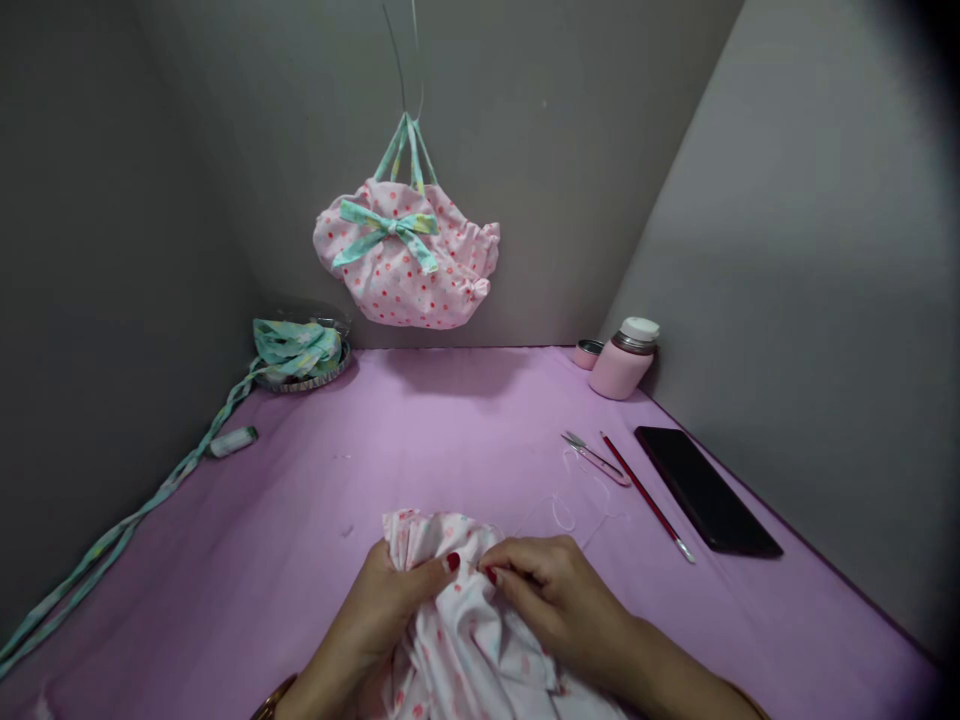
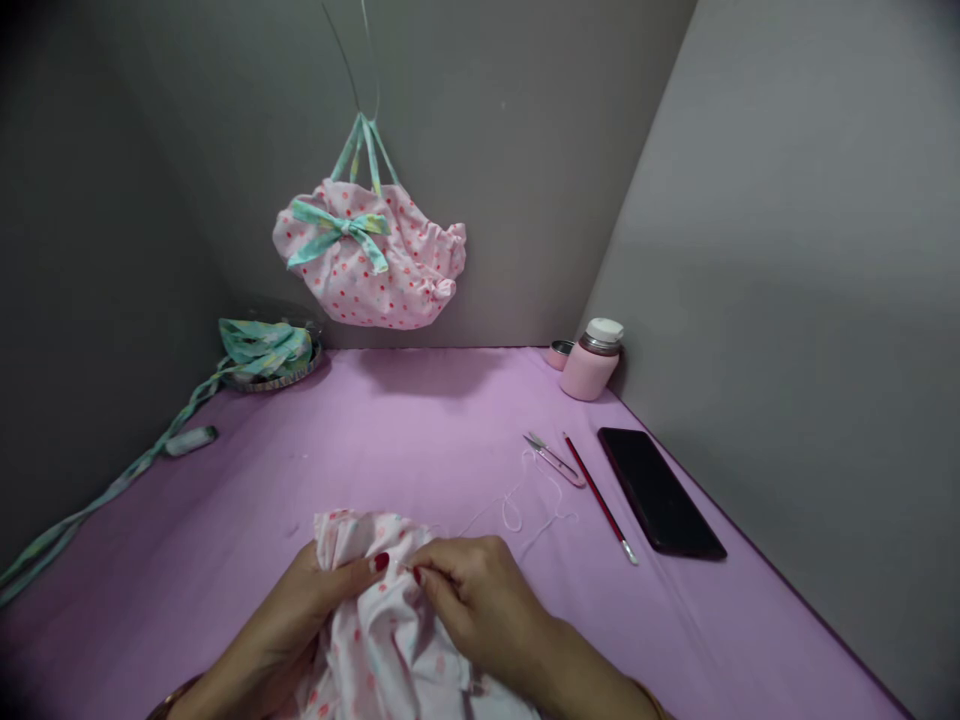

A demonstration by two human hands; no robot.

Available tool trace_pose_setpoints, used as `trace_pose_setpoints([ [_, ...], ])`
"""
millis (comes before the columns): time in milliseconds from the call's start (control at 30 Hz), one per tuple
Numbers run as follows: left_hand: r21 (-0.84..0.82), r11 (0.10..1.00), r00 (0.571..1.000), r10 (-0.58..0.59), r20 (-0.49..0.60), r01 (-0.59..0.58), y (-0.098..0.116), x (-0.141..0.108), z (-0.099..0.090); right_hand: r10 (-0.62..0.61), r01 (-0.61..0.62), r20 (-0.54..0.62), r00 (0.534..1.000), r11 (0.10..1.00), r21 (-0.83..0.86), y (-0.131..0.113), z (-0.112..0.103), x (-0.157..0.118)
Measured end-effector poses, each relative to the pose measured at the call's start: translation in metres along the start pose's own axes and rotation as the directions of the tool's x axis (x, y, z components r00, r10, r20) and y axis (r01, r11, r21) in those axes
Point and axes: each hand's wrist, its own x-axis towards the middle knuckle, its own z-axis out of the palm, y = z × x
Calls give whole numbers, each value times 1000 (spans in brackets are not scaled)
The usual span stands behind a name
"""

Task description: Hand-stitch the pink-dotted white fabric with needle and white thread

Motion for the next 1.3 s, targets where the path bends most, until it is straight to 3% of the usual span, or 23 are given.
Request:
trace_pose_setpoints([
  [500, -6, 1000, 998, 16, 55, -16, -3, 0, -2, 57, -57, 57, 997, 998, 6, -1, -1, 3],
  [733, 130, 991, 999, 42, 16, -44, -3, 1, 0, 178, -185, 54, 982, 969, 163, 2, 2, 3],
  [900, 229, 969, 995, 90, 37, -96, -3, 0, 0, 215, -266, 194, 957, 918, 295, 5, 1, 4],
  [1033, 335, 935, 993, 118, 3, -112, 1, -2, 2, 233, -286, 205, 951, 915, 285, 6, 1, 5],
  [1300, 316, 945, 994, 103, -48, -83, 2, -3, 3, 273, -313, 182, 945, 917, 247, 8, 3, 5],
])
